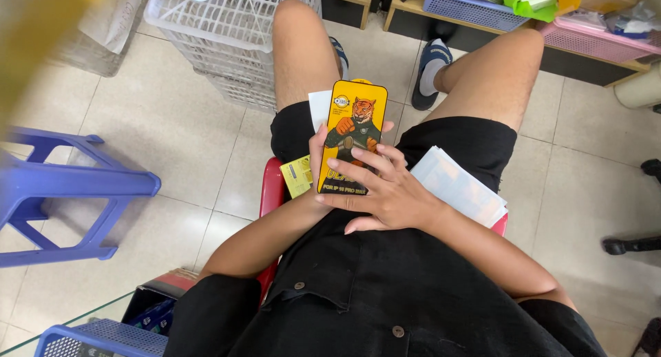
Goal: Unboxing and inspecting a tempered glass screen protector for a smartphone.
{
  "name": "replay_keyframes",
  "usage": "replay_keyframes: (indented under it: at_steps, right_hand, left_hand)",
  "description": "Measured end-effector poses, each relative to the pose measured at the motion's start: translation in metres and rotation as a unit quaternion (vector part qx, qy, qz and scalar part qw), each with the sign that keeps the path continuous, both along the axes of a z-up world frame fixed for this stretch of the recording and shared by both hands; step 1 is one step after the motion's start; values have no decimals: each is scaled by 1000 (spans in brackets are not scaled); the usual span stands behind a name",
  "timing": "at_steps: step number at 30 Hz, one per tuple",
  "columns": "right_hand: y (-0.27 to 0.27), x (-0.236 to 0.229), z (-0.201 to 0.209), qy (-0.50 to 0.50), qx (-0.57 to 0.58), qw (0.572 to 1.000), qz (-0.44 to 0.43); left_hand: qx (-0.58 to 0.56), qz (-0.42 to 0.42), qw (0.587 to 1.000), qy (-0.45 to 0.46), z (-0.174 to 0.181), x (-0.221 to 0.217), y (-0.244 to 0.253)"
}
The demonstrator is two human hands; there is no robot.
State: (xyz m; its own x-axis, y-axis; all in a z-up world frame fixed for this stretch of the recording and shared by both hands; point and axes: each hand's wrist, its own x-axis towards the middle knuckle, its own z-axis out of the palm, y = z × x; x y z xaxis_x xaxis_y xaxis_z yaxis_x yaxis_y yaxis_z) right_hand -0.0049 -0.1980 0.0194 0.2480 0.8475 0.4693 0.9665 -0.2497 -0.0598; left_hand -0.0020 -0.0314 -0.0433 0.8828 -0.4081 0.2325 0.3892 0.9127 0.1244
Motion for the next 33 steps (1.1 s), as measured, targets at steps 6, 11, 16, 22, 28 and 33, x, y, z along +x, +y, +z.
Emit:
replay_keyframes:
  at_steps: [6, 11, 16, 22, 28, 33]
  right_hand:
    - [-3, -2, -9, 114, 20, 993, -24]
    - [-9, -4, -14, 128, 15, 991, -31]
    - [-13, -5, -21, 133, 21, 991, -23]
    - [-14, -5, -23, 124, 35, 991, -27]
    - [-15, -3, -21, 116, 39, 992, -32]
    - [-15, 2, -18, 116, 52, 990, -53]
  left_hand:
    - [11, 25, 999, 41, 8, 1, -3]
    - [66, 35, 996, 44, 10, -6, -3]
    - [127, 56, 989, 56, 12, -11, -2]
    - [114, 36, 990, 80, -4, -12, 1]
    - [122, 27, 987, 97, -3, -14, 1]
    - [139, 27, 985, 99, -2, -12, 1]
